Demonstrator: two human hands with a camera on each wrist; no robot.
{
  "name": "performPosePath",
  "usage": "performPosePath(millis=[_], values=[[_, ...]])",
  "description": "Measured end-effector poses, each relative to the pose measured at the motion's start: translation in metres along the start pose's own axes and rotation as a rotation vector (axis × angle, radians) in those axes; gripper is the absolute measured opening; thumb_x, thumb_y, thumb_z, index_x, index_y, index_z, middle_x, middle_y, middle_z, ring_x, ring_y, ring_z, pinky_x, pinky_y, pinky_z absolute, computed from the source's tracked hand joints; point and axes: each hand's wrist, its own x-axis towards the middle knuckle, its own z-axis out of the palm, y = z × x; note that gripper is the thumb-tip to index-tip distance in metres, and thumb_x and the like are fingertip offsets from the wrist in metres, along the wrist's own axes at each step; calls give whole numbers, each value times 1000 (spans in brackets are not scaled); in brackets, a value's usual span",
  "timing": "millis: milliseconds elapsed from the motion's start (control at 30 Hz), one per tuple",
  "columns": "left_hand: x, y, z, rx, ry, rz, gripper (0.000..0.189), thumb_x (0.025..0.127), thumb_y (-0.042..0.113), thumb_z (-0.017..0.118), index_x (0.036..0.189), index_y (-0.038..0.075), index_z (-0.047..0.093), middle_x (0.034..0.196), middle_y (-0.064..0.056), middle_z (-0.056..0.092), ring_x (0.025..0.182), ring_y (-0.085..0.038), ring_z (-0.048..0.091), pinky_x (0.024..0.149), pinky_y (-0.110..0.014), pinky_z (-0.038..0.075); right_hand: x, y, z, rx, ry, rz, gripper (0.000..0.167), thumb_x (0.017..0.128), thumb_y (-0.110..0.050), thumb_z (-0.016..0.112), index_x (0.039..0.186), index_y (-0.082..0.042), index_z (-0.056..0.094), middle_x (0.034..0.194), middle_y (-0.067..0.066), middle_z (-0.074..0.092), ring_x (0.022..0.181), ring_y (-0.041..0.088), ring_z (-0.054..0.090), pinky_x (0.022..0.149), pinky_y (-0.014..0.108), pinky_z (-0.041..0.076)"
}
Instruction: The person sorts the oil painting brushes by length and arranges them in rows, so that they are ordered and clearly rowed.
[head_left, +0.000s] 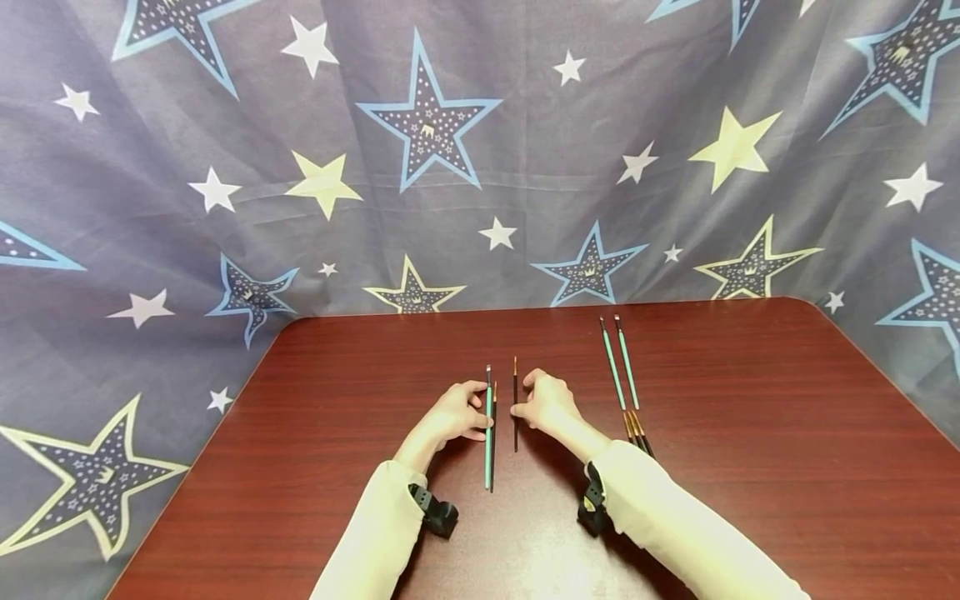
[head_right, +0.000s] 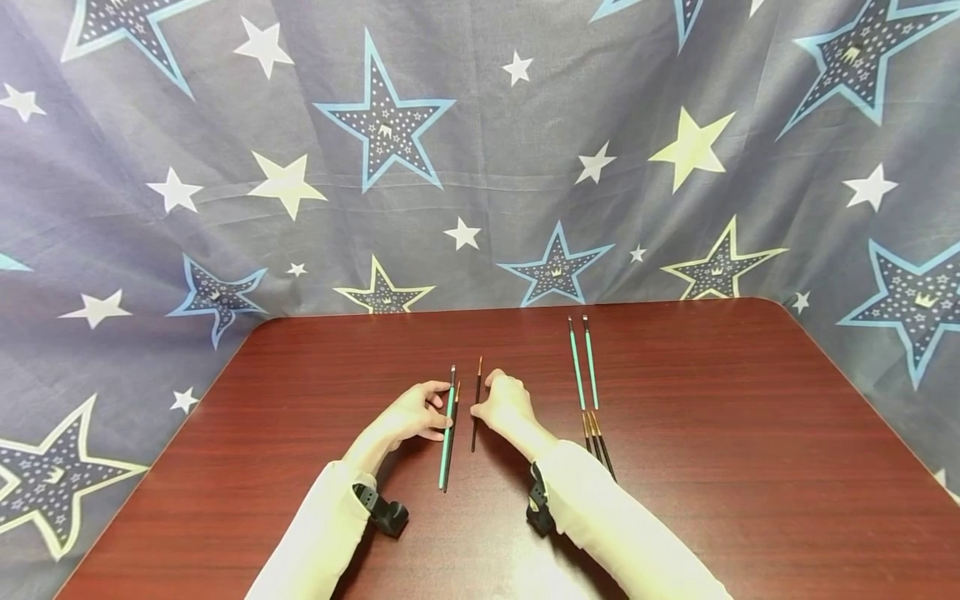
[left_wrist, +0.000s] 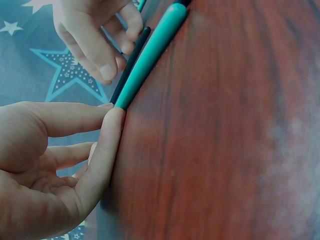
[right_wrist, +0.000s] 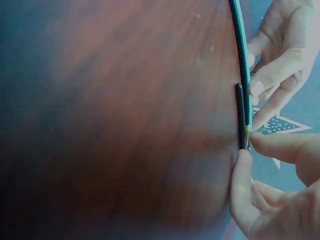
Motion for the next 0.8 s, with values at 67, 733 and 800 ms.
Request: performPosePath(millis=[67,733,800], values=[[0,0,0,-3,3,-2,65,77,-11,61,136,-1,36,97,-14,39,61,-18,62,59,-31,60,1,0,1,-15,11,-1,42,68,-18,77,103,-3,57,69,1,61,51,10,58,65,32,53],[-1,0,1,-7,17,-5,65,76,-12,61,135,-1,37,94,-12,37,59,-16,61,59,-31,60,4,-1,-2,-8,-53,32,45,67,-5,73,109,3,57,73,3,60,46,8,60,58,23,57],[-1,0,1,-5,17,-2,65,76,-12,61,135,-1,37,94,-12,37,59,-16,61,58,-31,60,4,-1,-2,-5,-55,38,44,68,-4,72,109,3,57,73,4,61,46,8,60,57,23,57]])
